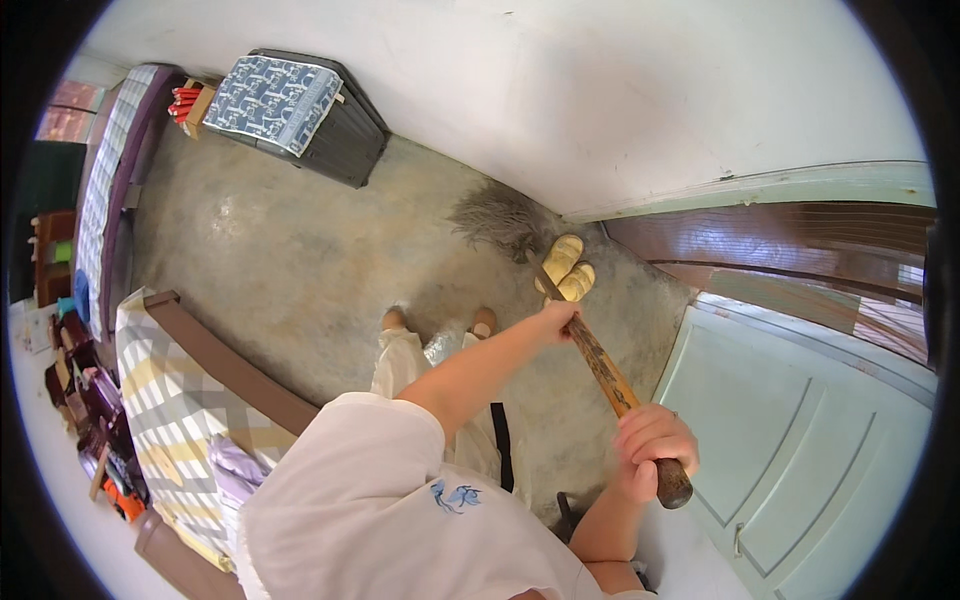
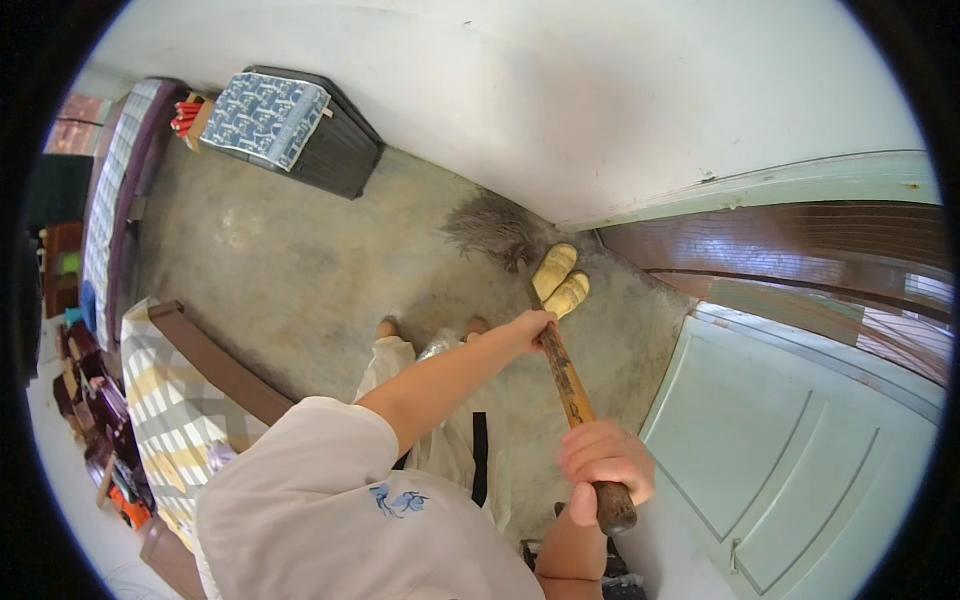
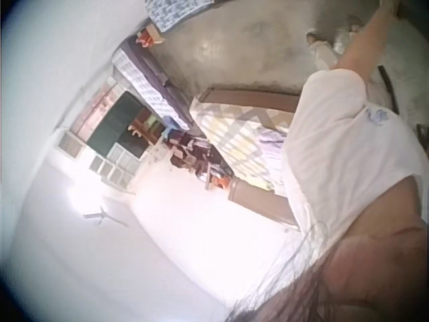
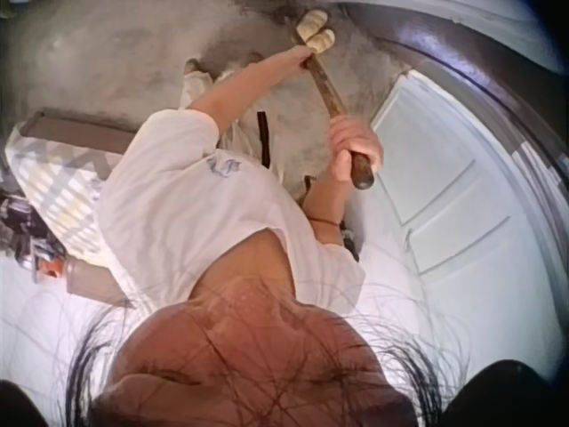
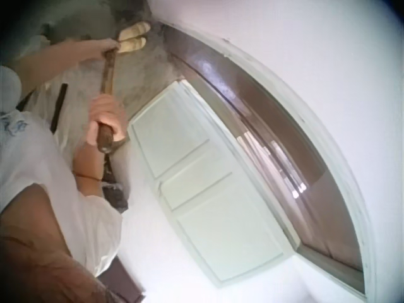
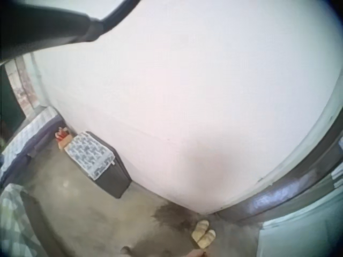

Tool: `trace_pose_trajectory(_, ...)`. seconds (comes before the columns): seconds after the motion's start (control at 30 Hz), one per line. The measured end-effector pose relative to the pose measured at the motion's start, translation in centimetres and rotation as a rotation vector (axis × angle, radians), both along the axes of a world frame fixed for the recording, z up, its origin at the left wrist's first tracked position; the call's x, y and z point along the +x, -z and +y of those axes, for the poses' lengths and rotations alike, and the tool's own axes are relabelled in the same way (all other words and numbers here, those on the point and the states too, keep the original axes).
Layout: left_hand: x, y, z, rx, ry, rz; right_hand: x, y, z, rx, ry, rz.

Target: The person mops the concrete floor of a bedroom using a traditional string mop. They move around furniture, including a bed and a suitcase, and briefly pick up a pair of slippers and a box to clean underneath them before placing them back.

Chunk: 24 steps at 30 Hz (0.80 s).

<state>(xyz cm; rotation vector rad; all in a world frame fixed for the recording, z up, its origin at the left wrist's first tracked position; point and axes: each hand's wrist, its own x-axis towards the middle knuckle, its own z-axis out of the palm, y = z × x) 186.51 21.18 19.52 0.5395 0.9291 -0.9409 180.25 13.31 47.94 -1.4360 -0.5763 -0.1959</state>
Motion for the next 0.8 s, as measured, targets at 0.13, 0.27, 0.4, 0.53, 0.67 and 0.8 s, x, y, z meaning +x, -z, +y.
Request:
trace_pose_trajectory(0.13, -3.3, -0.2, 0.7, -0.004, -0.011, 0.096, -2.0, -1.1, 3.0, -0.038, -0.028, 0.049)
trace_pose_trajectory(0.27, -5.7, 0.4, 7.4, 0.024, -0.023, 0.021, -3.7, -2.3, 9.0, -0.018, -0.002, 0.075)
trace_pose_trajectory(0.4, -8.3, 1.3, 19.4, 0.063, -0.123, -0.024, -6.4, -3.0, 18.8, -0.091, -0.017, 0.058)
trace_pose_trajectory(0.53, -13.6, 1.0, 34.2, 0.104, -0.242, -0.036, -10.1, -3.2, 30.1, -0.136, -0.181, 0.044)
trace_pose_trajectory(0.67, -20.3, 1.4, 46.3, 0.279, -0.252, 0.038, -13.0, -0.9, 37.6, -0.096, -0.303, 0.097)
trace_pose_trajectory(0.8, -29.0, 7.1, 56.5, 0.224, -0.614, -0.011, -15.4, 2.0, 43.5, -0.133, -0.464, 0.31)
